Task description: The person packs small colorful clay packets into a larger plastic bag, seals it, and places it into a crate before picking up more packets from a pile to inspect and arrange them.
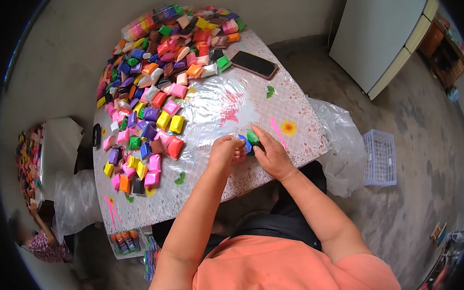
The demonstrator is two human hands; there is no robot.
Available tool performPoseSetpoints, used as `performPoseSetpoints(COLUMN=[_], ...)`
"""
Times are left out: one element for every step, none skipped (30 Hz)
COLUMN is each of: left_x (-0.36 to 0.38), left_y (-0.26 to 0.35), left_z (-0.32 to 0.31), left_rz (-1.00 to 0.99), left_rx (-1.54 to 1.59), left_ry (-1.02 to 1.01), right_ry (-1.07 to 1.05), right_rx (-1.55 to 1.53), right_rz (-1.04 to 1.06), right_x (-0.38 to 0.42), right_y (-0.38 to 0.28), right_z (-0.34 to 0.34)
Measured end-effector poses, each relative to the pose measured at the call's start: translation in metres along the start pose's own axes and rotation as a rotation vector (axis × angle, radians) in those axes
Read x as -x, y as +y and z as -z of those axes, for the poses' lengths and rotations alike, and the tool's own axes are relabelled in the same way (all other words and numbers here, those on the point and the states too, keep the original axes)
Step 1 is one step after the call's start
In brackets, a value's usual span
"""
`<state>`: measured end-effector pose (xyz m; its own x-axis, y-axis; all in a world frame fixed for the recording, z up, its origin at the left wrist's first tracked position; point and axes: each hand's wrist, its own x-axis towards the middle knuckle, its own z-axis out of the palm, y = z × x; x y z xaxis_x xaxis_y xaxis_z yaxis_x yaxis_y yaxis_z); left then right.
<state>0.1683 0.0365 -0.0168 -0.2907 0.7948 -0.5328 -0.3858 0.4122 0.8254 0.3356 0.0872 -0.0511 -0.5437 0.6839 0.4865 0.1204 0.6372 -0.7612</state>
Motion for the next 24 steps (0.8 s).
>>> performPoseSetpoints(left_x=[-0.001,-0.002,-0.002,-0.001,0.0,0.002,0.005,0.007,0.009,0.011,0.013,0.015,0.015,0.014,0.013,0.013,0.013,0.018,0.027,0.035,0.041,0.046,0.049,0.052], left_y=[-0.001,-0.002,-0.002,-0.002,-0.003,-0.003,-0.004,-0.003,-0.003,-0.005,-0.008,-0.011,-0.017,-0.026,-0.035,-0.043,-0.051,-0.056,-0.057,-0.057,-0.058,-0.061,-0.064,-0.066], left_z=[-0.001,-0.003,-0.003,-0.002,-0.001,0.0,0.002,0.003,0.005,0.007,0.009,0.012,0.016,0.021,0.026,0.029,0.032,0.037,0.037,0.037,0.042,0.046,0.054,0.062], left_rz=[0.008,0.014,0.019,0.004,-0.008,-0.02,-0.026,-0.032,-0.04,-0.06,-0.08,-0.102,-0.112,-0.125,-0.14,-0.137,-0.139,-0.147,-0.205,-0.263,-0.287,-0.308,-0.347,-0.372], left_rx=[-0.004,-0.007,-0.009,-0.007,-0.005,-0.002,0.02,0.041,0.062,0.073,0.084,0.093,0.102,0.111,0.121,0.135,0.15,0.164,0.073,-0.021,0.02,0.064,0.105,0.076], left_ry=[-0.002,-0.003,-0.003,-0.02,-0.036,-0.051,-0.056,-0.06,-0.065,-0.054,-0.043,-0.032,-0.037,-0.043,-0.046,-0.053,-0.051,-0.036,0.004,0.05,0.033,0.009,-0.01,0.033], right_ry=[-0.001,-0.001,-0.002,-0.004,-0.004,-0.004,-0.004,-0.004,-0.004,-0.003,-0.002,0.001,0.005,0.005,0.005,0.002,0.019,0.035,0.047,0.042,0.049,0.05,0.058,0.059], right_rx=[0.006,0.012,0.018,0.023,0.006,-0.011,-0.029,-0.024,-0.019,-0.015,-0.014,-0.013,-0.012,-0.009,-0.007,-0.007,-0.003,0.021,0.04,0.027,0.016,-0.003,-0.011,-0.023], right_rz=[0.01,0.01,0.012,0.013,0.008,0.003,-0.002,-0.003,-0.002,-0.002,0.003,0.009,0.016,0.006,0.0,-0.004,0.021,0.03,0.039,0.017,0.003,-0.021,-0.044,-0.036], right_x=[0.0,0.001,0.0,0.0,0.0,0.001,0.001,0.001,0.001,0.001,0.001,0.001,0.001,0.001,0.002,0.002,0.003,0.004,0.004,0.005,0.006,0.006,0.007,0.008], right_y=[0.001,0.001,0.0,-0.001,-0.001,0.0,0.0,0.001,0.001,0.001,0.001,0.001,0.0,0.002,0.004,0.005,0.006,0.005,0.007,0.008,0.015,0.015,0.016,0.019], right_z=[-0.001,-0.001,0.0,0.0,0.0,0.0,-0.001,-0.001,-0.001,-0.001,-0.001,-0.001,-0.002,-0.002,-0.003,-0.003,-0.004,-0.004,-0.005,-0.005,-0.007,-0.007,-0.008,-0.008])
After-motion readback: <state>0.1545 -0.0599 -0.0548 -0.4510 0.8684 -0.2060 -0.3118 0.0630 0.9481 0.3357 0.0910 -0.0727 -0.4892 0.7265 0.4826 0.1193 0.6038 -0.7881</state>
